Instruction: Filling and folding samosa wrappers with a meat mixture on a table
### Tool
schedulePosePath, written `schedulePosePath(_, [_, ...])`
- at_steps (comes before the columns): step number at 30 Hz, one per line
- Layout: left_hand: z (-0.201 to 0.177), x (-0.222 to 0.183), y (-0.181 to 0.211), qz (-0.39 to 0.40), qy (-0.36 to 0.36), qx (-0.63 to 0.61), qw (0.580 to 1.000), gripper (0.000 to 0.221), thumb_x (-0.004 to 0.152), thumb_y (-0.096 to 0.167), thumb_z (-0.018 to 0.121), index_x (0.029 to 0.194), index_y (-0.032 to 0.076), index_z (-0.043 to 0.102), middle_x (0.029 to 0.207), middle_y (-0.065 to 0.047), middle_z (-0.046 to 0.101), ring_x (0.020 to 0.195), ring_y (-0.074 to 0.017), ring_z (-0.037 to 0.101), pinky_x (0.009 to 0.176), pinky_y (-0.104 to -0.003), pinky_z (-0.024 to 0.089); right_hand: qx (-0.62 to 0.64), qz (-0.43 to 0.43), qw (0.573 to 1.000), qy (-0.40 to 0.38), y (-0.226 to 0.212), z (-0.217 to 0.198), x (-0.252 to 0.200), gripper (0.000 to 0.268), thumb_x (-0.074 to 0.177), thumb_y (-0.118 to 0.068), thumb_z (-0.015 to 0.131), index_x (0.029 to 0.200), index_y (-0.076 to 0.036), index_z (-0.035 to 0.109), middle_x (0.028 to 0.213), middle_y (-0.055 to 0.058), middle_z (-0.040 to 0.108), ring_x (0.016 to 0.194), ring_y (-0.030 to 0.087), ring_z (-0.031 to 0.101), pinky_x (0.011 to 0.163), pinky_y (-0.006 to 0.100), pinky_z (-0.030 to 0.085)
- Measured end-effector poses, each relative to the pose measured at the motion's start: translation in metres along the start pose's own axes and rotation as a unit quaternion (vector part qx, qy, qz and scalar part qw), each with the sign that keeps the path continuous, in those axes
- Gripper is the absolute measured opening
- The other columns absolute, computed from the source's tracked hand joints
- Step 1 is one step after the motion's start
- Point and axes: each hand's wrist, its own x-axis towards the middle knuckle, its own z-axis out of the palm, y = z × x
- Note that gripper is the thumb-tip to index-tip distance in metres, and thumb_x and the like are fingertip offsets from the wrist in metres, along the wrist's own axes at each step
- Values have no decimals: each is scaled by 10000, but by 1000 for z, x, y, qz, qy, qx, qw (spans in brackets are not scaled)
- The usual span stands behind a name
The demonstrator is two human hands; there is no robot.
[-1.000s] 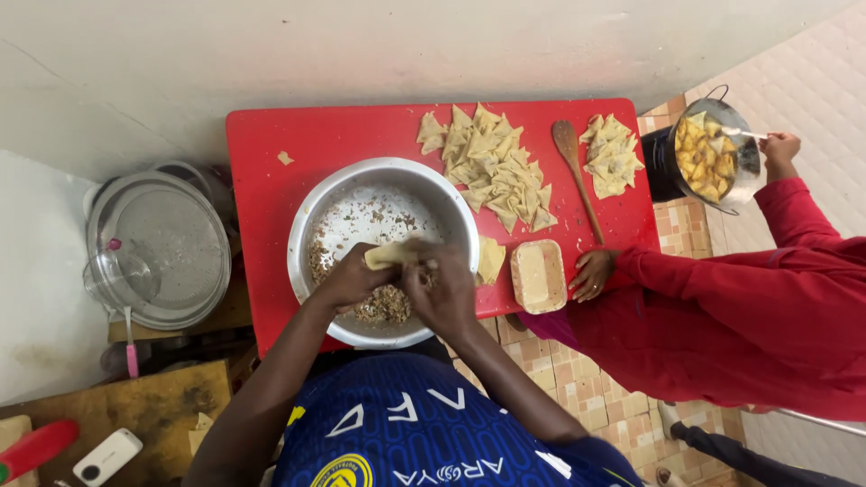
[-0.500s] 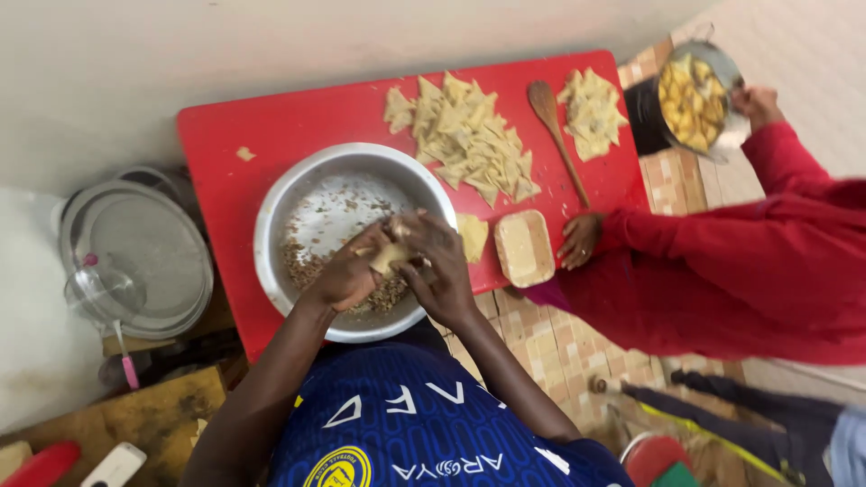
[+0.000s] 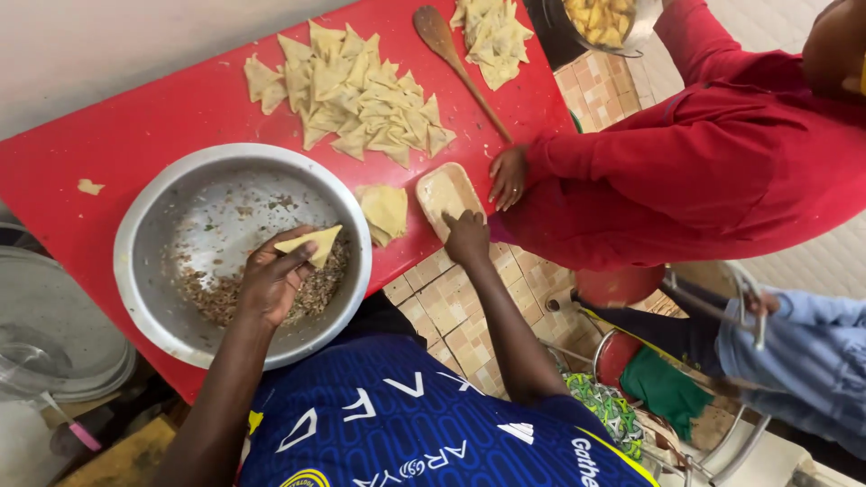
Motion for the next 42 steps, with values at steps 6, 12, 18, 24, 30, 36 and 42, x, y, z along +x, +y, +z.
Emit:
schedulePosePath(6, [33, -6, 17, 40, 17, -78, 996, 328, 996, -15, 832, 1316, 28, 771, 1252, -114, 776, 1139, -299, 822, 1021, -431, 724, -40, -50, 997, 42, 5, 14, 34, 689, 947, -30, 644, 1622, -171, 665, 1395, 311, 692, 1339, 518, 644, 1004, 568, 595])
schedulePosePath(12, [31, -24, 31, 63, -47, -99, 992, 414, 983, -95, 702, 1395, -63, 675, 1365, -320, 734, 1276, -463, 767, 1156, -610, 651, 343, 42, 937, 61, 49, 39, 50, 374, 905, 86, 653, 1098, -141, 879, 1165, 147, 753, 1154, 365, 751, 918, 465, 612])
schedulePosePath(18, [35, -21, 20, 110, -137, -128, 976, 475, 898, -51, 799, 1365, -71, 714, 1295, -329, 775, 1173, -412, 807, 1063, -526, 683, 652, -167, 732, 107, -34, -211, -67, 226, 910, 200, 681, 1055, 30, 711, 1307, 199, 690, 1314, 312, 632, 996, 304, 517])
schedulePosePath(24, [52, -18, 36, 261, -219, 41, 939, 546, 724, -72, 1009, 1238, -116, 831, 1136, -280, 841, 1061, -323, 820, 903, -469, 705, 636, -399, 656, 74, -113, -293, -108, 353, 858, 90, 921, 1144, 80, 714, 1544, 309, 531, 1515, 512, 555, 1245, 581, 479])
schedulePosePath(30, [47, -32, 50, 243, -136, 49, 959, 479, 748, -139, 968, 1207, -61, 850, 1047, -251, 863, 1018, -325, 841, 878, -488, 734, 448, -479, 737, 163, -209, -303, -139, 612, 831, -341, 1047, 1270, -35, 750, 1721, 237, 498, 1586, 488, 421, 1177, 547, 496])
schedulePosePath(36, [42, -28, 59, 152, 11, -163, 975, 435, 956, 4, 863, 1367, -91, 756, 1190, -274, 833, 950, -303, 846, 827, -395, 745, 389, -438, 727, 359, -227, -236, -121, 233, 910, -186, 973, 874, -77, 771, 1332, 159, 772, 1253, 433, 709, 1057, 537, 577])
schedulePosePath(42, [58, -15, 53, 185, -115, -42, 975, 744, 765, -102, 965, 1463, -95, 707, 1196, -290, 824, 957, -339, 844, 757, -476, 769, 709, -138, 684, 106, -207, -186, -109, 736, 784, 93, 1011, 1416, -75, 675, 981, 21, 808, 920, 99, 766, 900, 235, 624])
